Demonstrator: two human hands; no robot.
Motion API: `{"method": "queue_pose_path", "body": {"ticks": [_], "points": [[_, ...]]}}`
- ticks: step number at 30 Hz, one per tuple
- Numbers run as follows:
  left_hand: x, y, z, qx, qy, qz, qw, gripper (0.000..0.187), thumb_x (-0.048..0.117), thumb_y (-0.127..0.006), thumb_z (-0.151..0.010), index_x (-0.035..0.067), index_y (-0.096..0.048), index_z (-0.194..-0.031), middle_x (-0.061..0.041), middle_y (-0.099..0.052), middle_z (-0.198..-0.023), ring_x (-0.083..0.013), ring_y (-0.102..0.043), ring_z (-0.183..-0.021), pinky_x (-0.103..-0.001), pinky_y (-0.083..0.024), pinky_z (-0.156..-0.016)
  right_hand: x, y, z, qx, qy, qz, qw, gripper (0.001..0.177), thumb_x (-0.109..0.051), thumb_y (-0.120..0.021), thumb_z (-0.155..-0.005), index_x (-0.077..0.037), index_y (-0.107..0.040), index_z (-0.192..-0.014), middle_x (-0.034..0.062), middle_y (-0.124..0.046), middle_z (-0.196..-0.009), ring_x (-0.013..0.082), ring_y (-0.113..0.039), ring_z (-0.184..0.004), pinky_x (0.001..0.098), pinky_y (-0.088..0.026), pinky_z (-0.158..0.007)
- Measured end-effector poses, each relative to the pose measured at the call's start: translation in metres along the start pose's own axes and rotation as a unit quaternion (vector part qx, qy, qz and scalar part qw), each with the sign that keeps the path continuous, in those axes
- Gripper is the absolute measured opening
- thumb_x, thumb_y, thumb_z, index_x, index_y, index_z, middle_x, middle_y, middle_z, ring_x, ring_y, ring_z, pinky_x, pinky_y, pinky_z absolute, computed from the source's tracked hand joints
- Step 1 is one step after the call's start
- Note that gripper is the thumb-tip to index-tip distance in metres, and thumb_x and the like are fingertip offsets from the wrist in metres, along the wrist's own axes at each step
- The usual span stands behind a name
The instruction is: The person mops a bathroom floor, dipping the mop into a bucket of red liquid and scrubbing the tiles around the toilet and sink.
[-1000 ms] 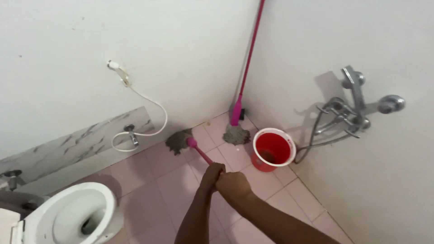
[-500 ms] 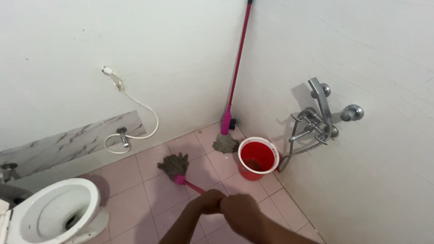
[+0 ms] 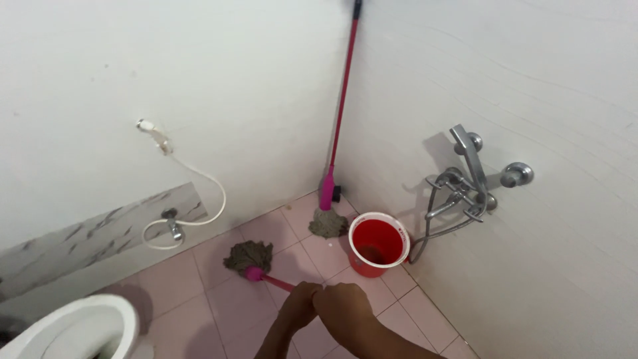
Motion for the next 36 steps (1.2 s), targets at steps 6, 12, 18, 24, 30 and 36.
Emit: {"method": "queue_pose_path", "body": {"ticks": [6, 12, 18, 24, 30, 36], "points": [[-0.049, 0.036, -0.028, 0.086, -0.070, 0.021, 0.994, 0.020, 0.006, -0.069, -0.078, -0.003, -0.055, -0.067, -0.022, -0.065, -0.072, -0.0404, -0.063, -0.072, -0.047, -0.049, -0.064, -0.008, 0.003, -0.058, -0.037, -0.026, 0.036, 0.998, 0.013, -0.005, -0.067, -0.088, 0.000, -0.070, -0.100, 0.0149, -0.073, -0.089, 0.0288, -0.074, -0.078, 0.0388, -0.059, -0.061], [-0.130, 0.066, -0.044, 0.090, -0.093, 0.001, 0.992, 0.023, 0.005, -0.072, -0.078, -0.002, -0.051, -0.071, -0.022, -0.061, -0.076, -0.0418, -0.057, -0.076, -0.048, -0.047, -0.070, -0.036, -0.024, -0.134, -0.014, -0.035, -0.012, 0.999, 0.014, -0.005, -0.065, -0.091, -0.002, -0.070, -0.103, 0.0168, -0.075, -0.095, 0.0335, -0.074, -0.086, 0.0440, -0.058, -0.068], [-0.213, 0.120, -0.062, 0.133, -0.096, 0.015, 0.986, 0.006, 0.005, -0.066, -0.083, 0.003, -0.061, -0.083, -0.014, -0.066, -0.088, -0.0346, -0.062, -0.089, -0.043, -0.050, -0.081, -0.085, 0.010, -0.199, 0.007, -0.029, -0.044, 0.999, 0.015, -0.006, -0.066, -0.091, -0.002, -0.072, -0.105, 0.0156, -0.076, -0.096, 0.0333, -0.075, -0.088, 0.0463, -0.058, -0.069], [-0.190, 0.193, -0.061, 0.194, -0.154, 0.109, 0.963, 0.014, 0.010, -0.070, -0.083, 0.002, -0.069, -0.094, -0.013, -0.077, -0.096, -0.0296, -0.075, -0.094, -0.041, -0.056, -0.078, -0.104, 0.096, -0.228, 0.046, -0.027, -0.020, 0.998, 0.021, -0.007, -0.075, -0.082, -0.004, -0.070, -0.102, 0.0149, -0.077, -0.092, 0.0307, -0.076, -0.087, 0.0416, -0.059, -0.068], [-0.193, 0.174, -0.052, 0.273, -0.134, 0.019, 0.952, 0.022, 0.018, -0.073, -0.083, 0.005, -0.072, -0.101, -0.014, -0.076, -0.101, -0.0325, -0.072, -0.100, -0.042, -0.056, -0.082, -0.099, 0.084, -0.216, 0.048, -0.029, -0.018, 0.998, 0.017, -0.006, -0.073, -0.082, -0.004, -0.072, -0.099, 0.0145, -0.076, -0.095, 0.0304, -0.076, -0.089, 0.0408, -0.059, -0.069], [-0.206, 0.114, -0.059, 0.300, -0.120, 0.032, 0.946, 0.019, 0.020, -0.069, -0.087, 0.005, -0.068, -0.099, -0.014, -0.073, -0.098, -0.0326, -0.070, -0.097, -0.042, -0.055, -0.081, -0.091, 0.059, -0.194, 0.103, 0.036, -0.060, 0.992, 0.014, -0.011, -0.065, -0.091, -0.009, -0.075, -0.100, 0.0131, -0.076, -0.099, 0.0327, -0.074, -0.090, 0.0443, -0.058, -0.071]]}}
Point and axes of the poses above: each hand's wrist, its own z-axis away from the middle knuckle, its own y-axis out of the back of the hand, x = y × z, the point moved 10 cm from there along -z, towards the middle knuckle
